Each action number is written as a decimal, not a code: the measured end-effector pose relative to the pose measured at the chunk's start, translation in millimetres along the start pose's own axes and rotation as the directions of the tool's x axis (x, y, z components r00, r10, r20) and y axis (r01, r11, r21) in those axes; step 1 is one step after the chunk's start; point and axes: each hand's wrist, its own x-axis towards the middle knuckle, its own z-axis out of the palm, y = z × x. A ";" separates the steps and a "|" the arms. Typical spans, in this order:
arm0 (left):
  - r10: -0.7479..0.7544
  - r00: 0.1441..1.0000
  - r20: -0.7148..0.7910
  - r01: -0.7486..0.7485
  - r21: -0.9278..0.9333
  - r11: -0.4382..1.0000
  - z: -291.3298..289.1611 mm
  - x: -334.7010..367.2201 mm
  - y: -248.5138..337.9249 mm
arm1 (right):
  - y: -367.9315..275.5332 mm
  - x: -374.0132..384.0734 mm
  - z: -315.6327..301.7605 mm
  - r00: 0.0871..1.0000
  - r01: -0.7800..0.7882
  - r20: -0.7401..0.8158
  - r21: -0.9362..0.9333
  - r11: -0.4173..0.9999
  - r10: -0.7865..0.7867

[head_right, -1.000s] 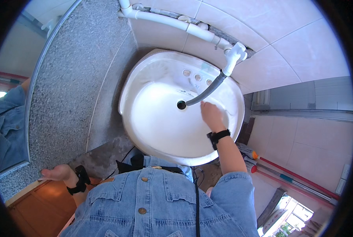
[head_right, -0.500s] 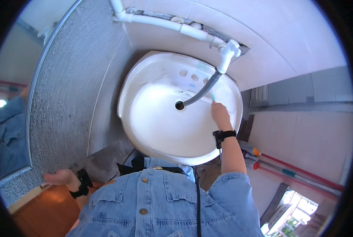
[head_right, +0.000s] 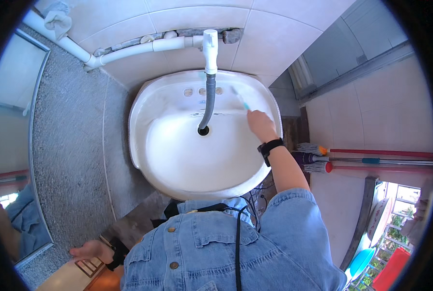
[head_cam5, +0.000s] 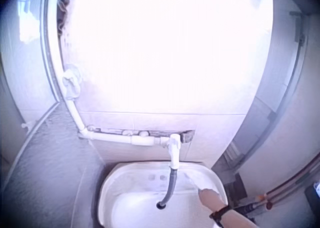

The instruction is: The person wets a toothbrush under a pipe at a sink, walks to a window to open it, and then returns to the sink to scrub the interior surface of the basin with the toothbrush.

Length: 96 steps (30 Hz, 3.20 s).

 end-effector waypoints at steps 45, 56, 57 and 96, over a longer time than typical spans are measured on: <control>-0.066 0.996 0.051 0.069 -0.045 0.997 -7.8 -2.5 -9.3 | -82.2 10.7 -29.1 0.978 0.164 0.128 -0.010 0.986 -0.162; -0.129 0.991 0.018 0.130 -0.078 0.988 -17.3 -10.9 -18.4 | -89.5 3.5 -24.0 0.982 0.172 0.073 0.009 0.985 -0.172; -0.114 0.993 0.029 0.116 -0.056 0.992 -19.9 -11.2 -18.9 | -92.8 -0.1 -30.9 0.979 0.192 0.079 -0.015 0.981 -0.190; -0.107 0.992 0.075 0.105 0.027 0.994 -8.3 -3.2 -4.8 | -74.2 0.9 -28.9 0.810 0.347 -0.227 -0.558 0.754 -0.541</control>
